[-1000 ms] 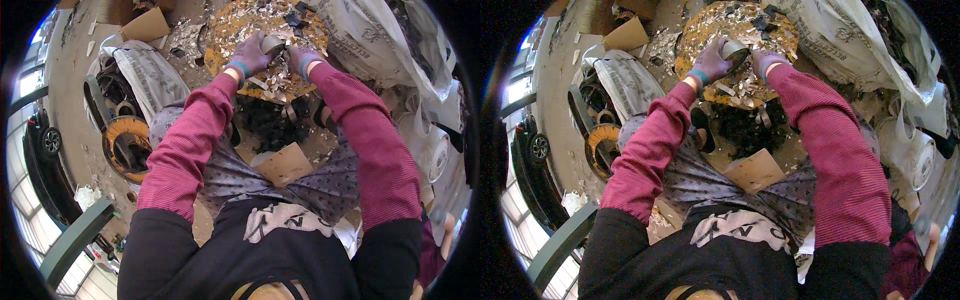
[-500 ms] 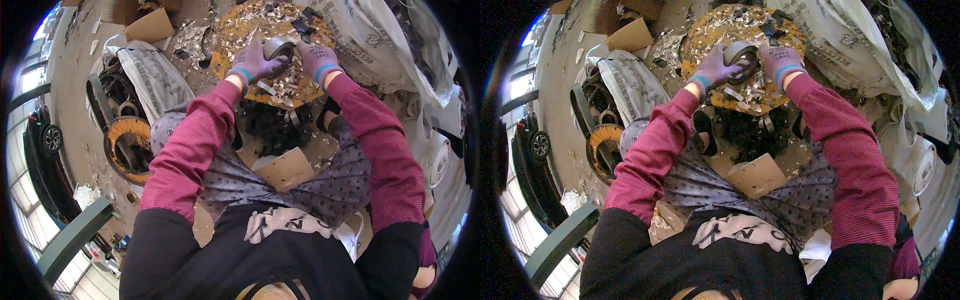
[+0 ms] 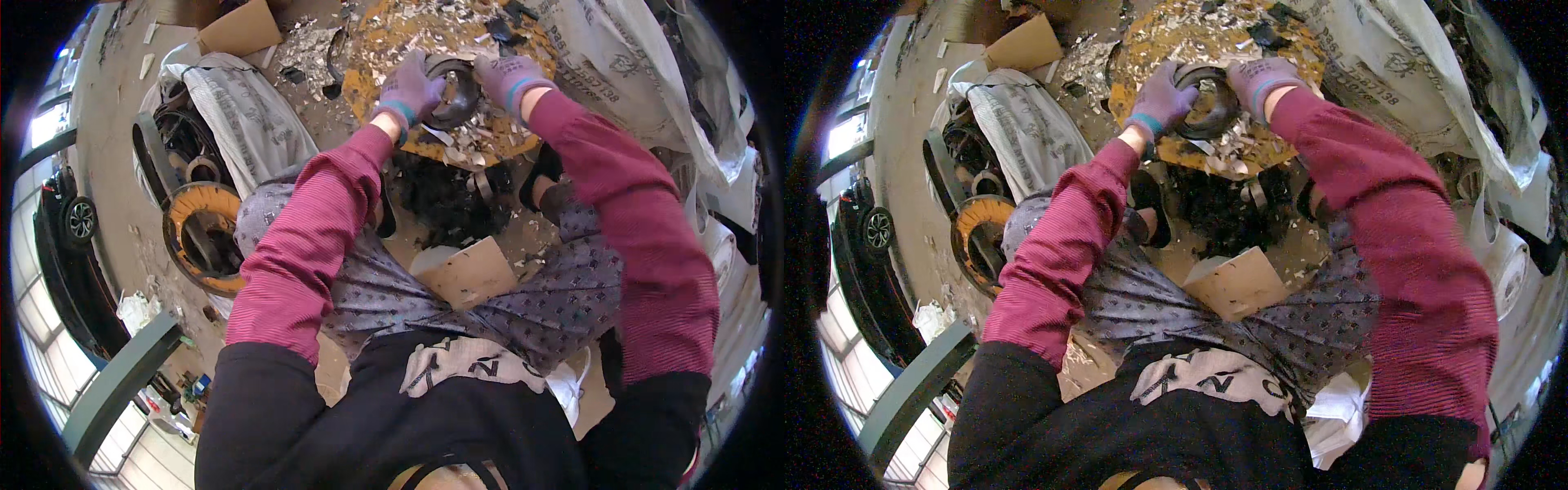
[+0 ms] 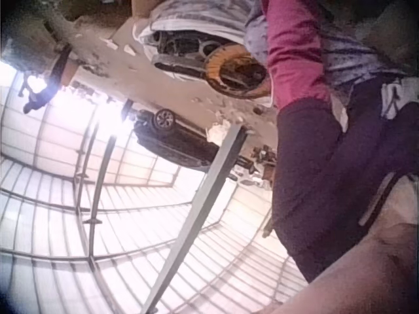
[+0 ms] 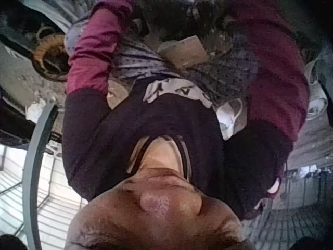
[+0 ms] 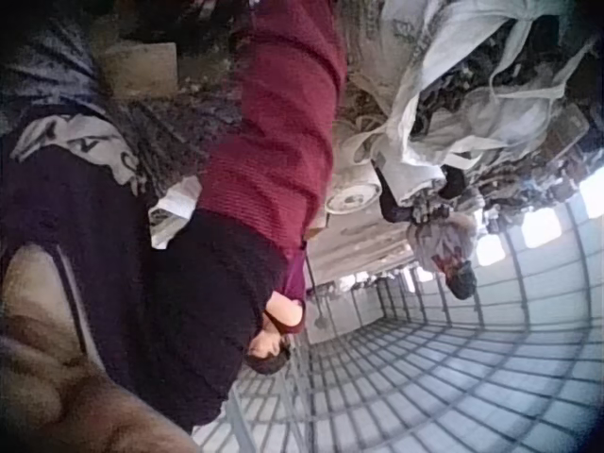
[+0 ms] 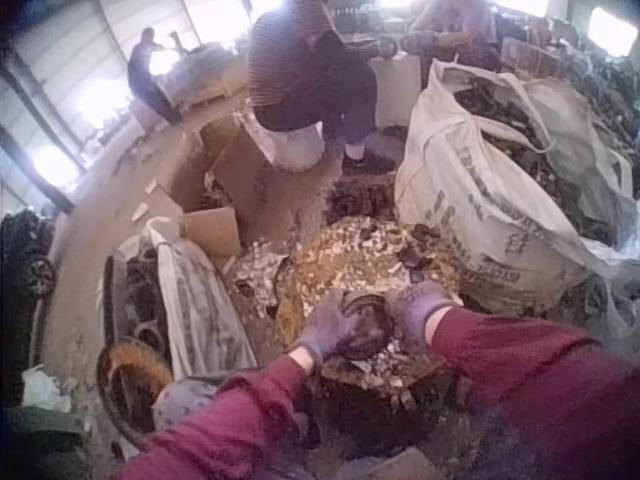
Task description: Sorting and prying apart metal rings and components from a pile of scrap.
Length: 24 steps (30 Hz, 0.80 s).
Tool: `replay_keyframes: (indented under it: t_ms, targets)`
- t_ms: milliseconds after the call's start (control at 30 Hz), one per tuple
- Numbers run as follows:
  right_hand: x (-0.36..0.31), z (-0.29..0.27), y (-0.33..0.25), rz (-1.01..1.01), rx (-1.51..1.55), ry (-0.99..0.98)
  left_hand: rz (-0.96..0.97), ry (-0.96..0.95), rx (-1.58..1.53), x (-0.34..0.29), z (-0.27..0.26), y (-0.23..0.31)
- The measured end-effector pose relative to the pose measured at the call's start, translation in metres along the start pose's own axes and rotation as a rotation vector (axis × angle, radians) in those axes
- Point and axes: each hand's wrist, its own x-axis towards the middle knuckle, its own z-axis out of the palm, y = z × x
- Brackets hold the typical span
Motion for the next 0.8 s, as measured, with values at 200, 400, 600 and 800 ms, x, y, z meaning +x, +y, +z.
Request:
replay_keyframes:
  t_ms: [200, 400, 600, 800]
  targets:
    - [-0.004, -0.002, 0.008, -0.017, -0.043, 0.049, 0.001, -0.032, 0.349, -0.008, -0.015, 0.038]
    - [-0.034, -0.008, -0.003, -0.029, 0.051, 0.179, 0.129, 0.056, 0.373, -0.015, -0.008, 0.035]
    - [-0.031, -0.008, -0.016, 0.252, 0.040, -0.043, 0.119, 0.052, 0.427, -0.013, 0.009, 0.034]
    - [-0.027, -0.004, -0.007, 0.186, 0.087, -0.128, 0.252, 0.081, 0.435, -0.018, 0.004, 0.034]
